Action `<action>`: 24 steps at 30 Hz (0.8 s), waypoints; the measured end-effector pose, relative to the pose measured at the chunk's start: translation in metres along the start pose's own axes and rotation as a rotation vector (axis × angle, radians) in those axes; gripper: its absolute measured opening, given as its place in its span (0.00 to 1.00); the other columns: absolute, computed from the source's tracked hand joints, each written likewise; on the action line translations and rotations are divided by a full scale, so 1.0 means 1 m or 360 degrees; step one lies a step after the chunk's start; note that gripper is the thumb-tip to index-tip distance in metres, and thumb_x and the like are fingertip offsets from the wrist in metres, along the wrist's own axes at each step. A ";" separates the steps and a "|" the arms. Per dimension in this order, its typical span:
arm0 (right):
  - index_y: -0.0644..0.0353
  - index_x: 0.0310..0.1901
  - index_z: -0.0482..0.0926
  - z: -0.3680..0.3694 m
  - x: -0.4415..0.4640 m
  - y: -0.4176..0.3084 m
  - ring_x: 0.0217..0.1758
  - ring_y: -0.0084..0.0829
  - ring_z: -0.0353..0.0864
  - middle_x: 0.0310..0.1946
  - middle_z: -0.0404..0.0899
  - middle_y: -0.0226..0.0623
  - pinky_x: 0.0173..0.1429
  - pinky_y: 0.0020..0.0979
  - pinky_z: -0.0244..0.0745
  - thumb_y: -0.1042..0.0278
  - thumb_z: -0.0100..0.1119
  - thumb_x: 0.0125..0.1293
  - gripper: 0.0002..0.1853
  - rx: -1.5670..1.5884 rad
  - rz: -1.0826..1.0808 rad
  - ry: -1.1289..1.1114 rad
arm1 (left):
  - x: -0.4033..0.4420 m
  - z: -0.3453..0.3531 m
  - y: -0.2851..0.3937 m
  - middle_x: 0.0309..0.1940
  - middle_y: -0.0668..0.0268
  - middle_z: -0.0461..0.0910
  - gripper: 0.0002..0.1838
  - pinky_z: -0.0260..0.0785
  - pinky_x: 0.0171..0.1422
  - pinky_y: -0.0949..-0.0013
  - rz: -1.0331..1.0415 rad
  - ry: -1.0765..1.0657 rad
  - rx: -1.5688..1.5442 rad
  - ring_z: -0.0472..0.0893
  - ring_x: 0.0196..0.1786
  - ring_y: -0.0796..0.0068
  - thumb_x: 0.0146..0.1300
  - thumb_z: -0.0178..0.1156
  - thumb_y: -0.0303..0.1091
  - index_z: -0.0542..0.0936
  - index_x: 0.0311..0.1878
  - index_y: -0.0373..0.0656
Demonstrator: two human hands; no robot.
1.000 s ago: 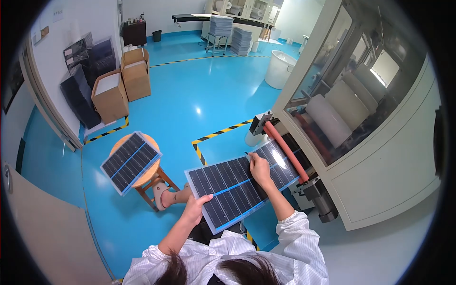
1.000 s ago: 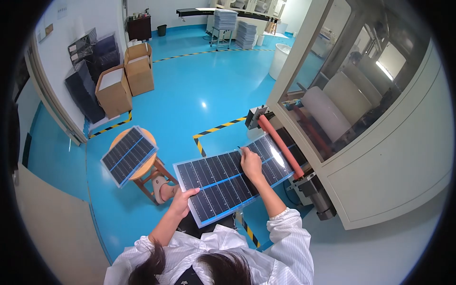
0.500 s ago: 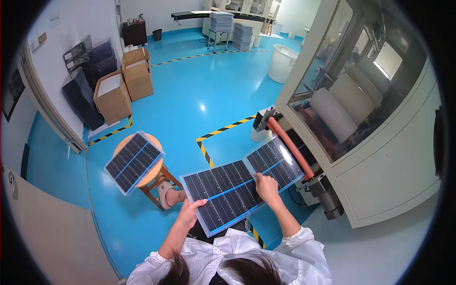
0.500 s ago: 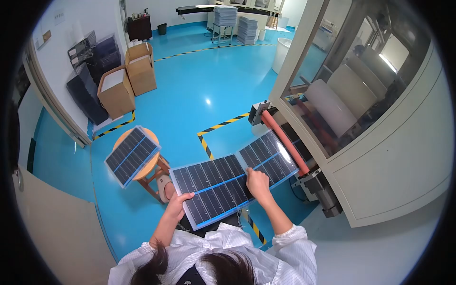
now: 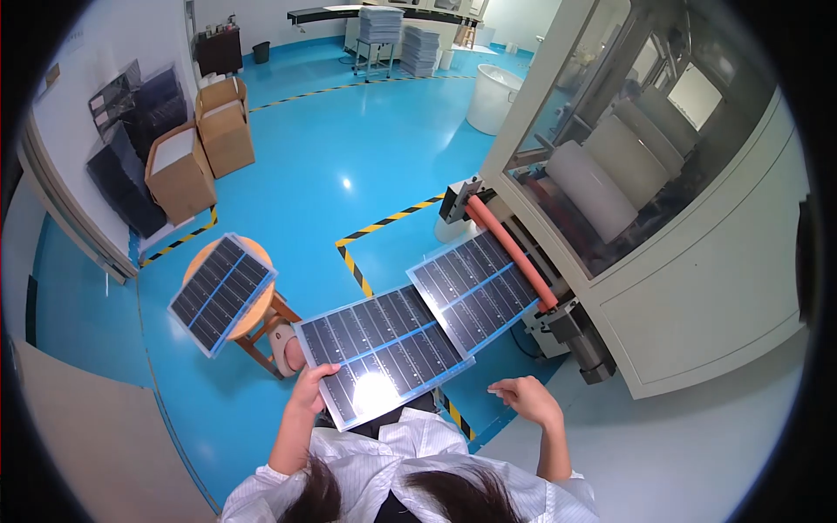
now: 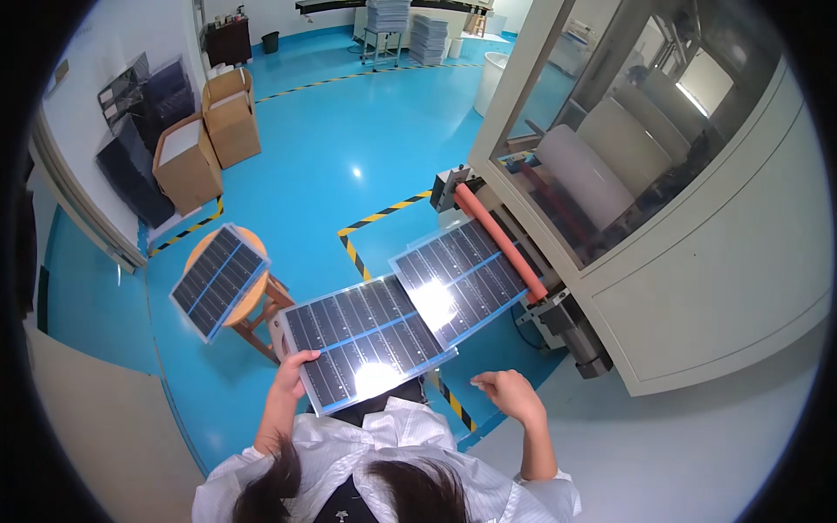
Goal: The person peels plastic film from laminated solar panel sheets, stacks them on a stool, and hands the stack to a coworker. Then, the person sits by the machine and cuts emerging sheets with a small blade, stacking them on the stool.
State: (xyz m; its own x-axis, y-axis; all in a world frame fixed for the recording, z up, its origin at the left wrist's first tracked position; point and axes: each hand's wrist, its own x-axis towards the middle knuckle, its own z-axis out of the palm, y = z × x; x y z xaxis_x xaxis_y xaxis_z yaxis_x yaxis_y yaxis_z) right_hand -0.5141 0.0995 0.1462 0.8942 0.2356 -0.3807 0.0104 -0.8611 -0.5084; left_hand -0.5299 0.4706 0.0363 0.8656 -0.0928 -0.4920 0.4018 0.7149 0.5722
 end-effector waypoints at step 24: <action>0.56 0.38 0.80 -0.011 0.187 -0.129 0.33 0.41 0.76 0.25 0.74 0.40 0.38 0.34 0.72 0.72 0.55 0.58 0.07 -0.0397 -0.1126 0.0734 | 0.006 0.060 -0.029 0.45 0.62 0.72 0.23 0.68 0.52 0.69 0.0085 -0.0431 0.0071 0.74 0.48 0.72 0.53 0.57 0.23 0.65 0.54 0.35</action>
State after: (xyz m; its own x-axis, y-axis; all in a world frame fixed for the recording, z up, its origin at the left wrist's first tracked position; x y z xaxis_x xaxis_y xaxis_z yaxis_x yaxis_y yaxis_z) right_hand -0.3434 0.2496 0.1493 0.7322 0.5921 0.3367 0.6796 -0.6682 -0.3029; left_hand -0.5182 0.4073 0.0557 0.9319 -0.2418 -0.2702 0.3608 0.6932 0.6239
